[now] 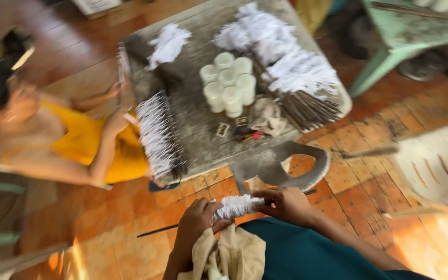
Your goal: Tying bundles of cotton wicks onto thin wooden sticks for candle making
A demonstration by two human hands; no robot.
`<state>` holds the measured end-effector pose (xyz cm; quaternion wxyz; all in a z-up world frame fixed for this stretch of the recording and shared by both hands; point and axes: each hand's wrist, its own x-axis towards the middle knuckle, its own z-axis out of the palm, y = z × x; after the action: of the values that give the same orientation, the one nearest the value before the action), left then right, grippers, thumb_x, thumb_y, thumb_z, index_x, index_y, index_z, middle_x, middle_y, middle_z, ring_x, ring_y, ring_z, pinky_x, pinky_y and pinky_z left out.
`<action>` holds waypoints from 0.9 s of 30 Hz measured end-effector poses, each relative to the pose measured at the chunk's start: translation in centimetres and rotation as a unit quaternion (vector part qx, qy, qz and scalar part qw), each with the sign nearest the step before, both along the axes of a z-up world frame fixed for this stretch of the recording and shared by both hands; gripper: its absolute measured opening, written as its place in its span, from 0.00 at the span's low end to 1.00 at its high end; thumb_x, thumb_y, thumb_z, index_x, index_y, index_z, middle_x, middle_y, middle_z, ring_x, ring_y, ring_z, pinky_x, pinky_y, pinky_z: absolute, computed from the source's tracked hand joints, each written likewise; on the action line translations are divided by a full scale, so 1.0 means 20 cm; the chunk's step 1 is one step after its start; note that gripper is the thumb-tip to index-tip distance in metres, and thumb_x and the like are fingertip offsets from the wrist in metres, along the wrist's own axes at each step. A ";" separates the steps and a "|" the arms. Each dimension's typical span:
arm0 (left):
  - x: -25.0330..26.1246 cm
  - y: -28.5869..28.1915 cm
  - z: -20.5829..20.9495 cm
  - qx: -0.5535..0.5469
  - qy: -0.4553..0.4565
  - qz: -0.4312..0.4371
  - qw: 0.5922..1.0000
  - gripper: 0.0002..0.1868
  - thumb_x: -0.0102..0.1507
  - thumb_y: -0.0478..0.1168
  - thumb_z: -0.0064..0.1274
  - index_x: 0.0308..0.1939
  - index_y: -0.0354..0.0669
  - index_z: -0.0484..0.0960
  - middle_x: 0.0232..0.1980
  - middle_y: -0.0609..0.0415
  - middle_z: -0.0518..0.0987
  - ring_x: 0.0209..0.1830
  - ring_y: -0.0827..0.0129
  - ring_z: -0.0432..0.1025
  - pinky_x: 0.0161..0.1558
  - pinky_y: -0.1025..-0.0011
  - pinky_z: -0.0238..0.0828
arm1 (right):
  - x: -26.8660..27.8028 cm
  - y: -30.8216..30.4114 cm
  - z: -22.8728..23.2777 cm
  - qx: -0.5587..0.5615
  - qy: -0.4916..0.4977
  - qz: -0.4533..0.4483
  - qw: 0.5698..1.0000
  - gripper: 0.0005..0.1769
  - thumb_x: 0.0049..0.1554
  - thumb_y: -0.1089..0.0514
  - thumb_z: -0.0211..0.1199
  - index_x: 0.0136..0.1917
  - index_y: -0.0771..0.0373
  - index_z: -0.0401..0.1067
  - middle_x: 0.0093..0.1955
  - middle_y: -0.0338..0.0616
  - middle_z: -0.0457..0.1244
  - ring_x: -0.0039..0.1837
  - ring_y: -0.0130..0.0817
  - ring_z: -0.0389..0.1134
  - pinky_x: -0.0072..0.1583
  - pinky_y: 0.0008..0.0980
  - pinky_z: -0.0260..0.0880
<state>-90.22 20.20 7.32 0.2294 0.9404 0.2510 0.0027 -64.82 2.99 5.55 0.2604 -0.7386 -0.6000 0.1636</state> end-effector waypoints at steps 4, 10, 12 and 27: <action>0.25 0.19 0.01 0.019 -0.035 -0.095 0.995 0.27 0.60 0.70 0.57 0.43 0.53 0.79 0.39 0.58 0.75 0.40 0.61 0.72 0.29 0.58 0.70 | 0.05 -0.01 0.10 -0.037 0.010 -0.092 0.995 0.25 0.51 0.34 0.72 0.60 0.38 0.79 0.37 0.26 0.74 0.36 0.28 0.74 0.33 0.35 0.68; 0.40 0.45 0.02 0.061 -0.105 -0.255 0.959 0.29 0.61 0.73 0.53 0.35 0.53 0.78 0.33 0.58 0.76 0.29 0.58 0.73 0.22 0.56 0.67 | -0.13 -0.02 0.27 -0.015 -0.046 -0.172 0.984 0.21 0.51 0.37 0.72 0.58 0.37 0.80 0.37 0.26 0.72 0.32 0.29 0.70 0.29 0.35 0.62; 0.45 0.58 -0.01 0.056 -0.123 -0.313 0.940 0.28 0.60 0.72 0.55 0.36 0.52 0.79 0.35 0.58 0.76 0.29 0.54 0.73 0.21 0.53 0.66 | -0.26 0.03 0.30 0.009 -0.079 -0.218 0.973 0.15 0.52 0.41 0.73 0.54 0.37 0.82 0.36 0.26 0.71 0.29 0.32 0.68 0.28 0.36 0.60; -0.15 0.94 0.39 0.028 -0.251 -0.595 0.763 0.23 0.61 0.56 0.63 0.54 0.50 0.83 0.41 0.55 0.75 0.41 0.60 0.71 0.43 0.62 0.70 | -1.75 0.19 0.38 0.032 -0.097 -0.555 0.826 0.12 0.49 0.45 0.74 0.49 0.39 0.84 0.42 0.22 0.74 0.34 0.22 0.70 0.30 0.27 0.66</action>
<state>-93.19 39.09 15.18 0.2134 0.8726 -0.4256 0.1086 -99.83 6.75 13.05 0.2711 -0.9502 -0.1163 -0.1004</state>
